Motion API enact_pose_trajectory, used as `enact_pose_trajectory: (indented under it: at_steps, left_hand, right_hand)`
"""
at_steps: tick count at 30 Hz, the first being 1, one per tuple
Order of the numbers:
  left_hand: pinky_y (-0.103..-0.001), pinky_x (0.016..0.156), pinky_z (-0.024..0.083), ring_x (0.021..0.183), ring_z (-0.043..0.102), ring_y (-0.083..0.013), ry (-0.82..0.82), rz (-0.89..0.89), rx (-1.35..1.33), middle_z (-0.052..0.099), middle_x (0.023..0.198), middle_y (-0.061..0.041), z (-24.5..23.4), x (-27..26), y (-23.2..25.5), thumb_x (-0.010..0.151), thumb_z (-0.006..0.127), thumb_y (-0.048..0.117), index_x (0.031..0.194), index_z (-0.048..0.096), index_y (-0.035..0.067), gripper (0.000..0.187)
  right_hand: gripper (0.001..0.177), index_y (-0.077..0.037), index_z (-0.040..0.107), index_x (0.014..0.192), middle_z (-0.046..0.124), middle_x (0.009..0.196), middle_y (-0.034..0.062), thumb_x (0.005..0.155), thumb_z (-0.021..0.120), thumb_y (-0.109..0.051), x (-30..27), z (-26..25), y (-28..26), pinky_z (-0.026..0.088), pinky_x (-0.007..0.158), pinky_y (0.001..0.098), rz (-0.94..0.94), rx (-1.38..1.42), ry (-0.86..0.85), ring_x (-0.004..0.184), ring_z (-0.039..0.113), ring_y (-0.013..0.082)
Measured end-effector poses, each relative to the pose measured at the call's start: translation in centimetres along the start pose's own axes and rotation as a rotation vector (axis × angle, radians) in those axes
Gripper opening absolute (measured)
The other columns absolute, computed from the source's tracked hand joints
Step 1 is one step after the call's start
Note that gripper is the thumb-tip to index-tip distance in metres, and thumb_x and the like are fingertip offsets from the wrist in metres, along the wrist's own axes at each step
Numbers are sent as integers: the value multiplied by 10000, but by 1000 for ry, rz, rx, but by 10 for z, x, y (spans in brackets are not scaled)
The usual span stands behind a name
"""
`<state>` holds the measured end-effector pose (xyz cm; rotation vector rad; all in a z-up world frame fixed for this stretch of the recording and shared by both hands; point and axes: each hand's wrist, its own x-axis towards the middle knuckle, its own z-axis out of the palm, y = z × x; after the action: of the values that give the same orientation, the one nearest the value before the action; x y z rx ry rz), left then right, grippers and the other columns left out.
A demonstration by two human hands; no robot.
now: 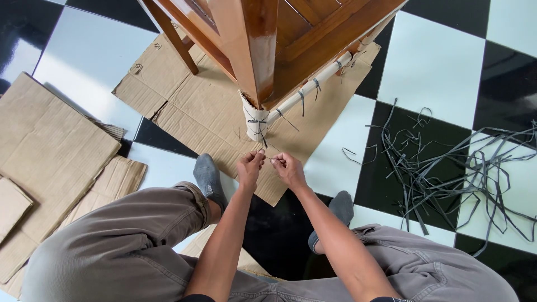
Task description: Wrapping a furniture leg with cardboard and securing it with plastic ties
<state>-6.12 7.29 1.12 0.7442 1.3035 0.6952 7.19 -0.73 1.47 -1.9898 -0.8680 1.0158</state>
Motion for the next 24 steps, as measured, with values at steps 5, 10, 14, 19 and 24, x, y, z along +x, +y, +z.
enact_pose_trajectory:
  at_steps: [5,10,14,19,24]
  left_hand:
    - [-200,571,468,621,579,-65,46,63,-8,705,746,-45,0,7,9,867,792,240,874,748,85,161]
    - [-181,548,436,608,528,-47,122,121,-84,637,713,-4,4,11,32,894,742,193,863,709,101,102]
    - [-205,639,452,722,556,-65,192,175,-14,664,801,6,-1,35,48,927,711,284,964,720,117,172]
    - [-337,885,518,939,597,-139,131,261,94,705,953,-32,-2,90,40,961,694,367,1080,757,126,276]
    - [-454,784,477,754,572,-305,-369,1283,702,584,796,-83,-34,206,-20,868,731,59,830,575,61,160]
  right_hand:
    - [160,-209,766,936,758,785,19,907,744,-364,13,8,21,564,705,380,85,-28,-6,751,704,184]
    - [286,-206,785,1000,786,947,40,878,753,-463,23,1,51,558,813,385,285,75,74,921,712,206]
    - [234,-154,712,978,649,844,43,898,716,-374,48,-15,62,477,725,373,499,399,369,840,590,178]
    - [240,-151,605,783,515,634,-5,936,684,-319,61,-25,-5,347,503,284,522,564,422,588,473,110]
    - [194,-187,727,942,569,706,-52,901,752,-376,94,-2,-37,374,509,245,458,550,184,615,484,70]
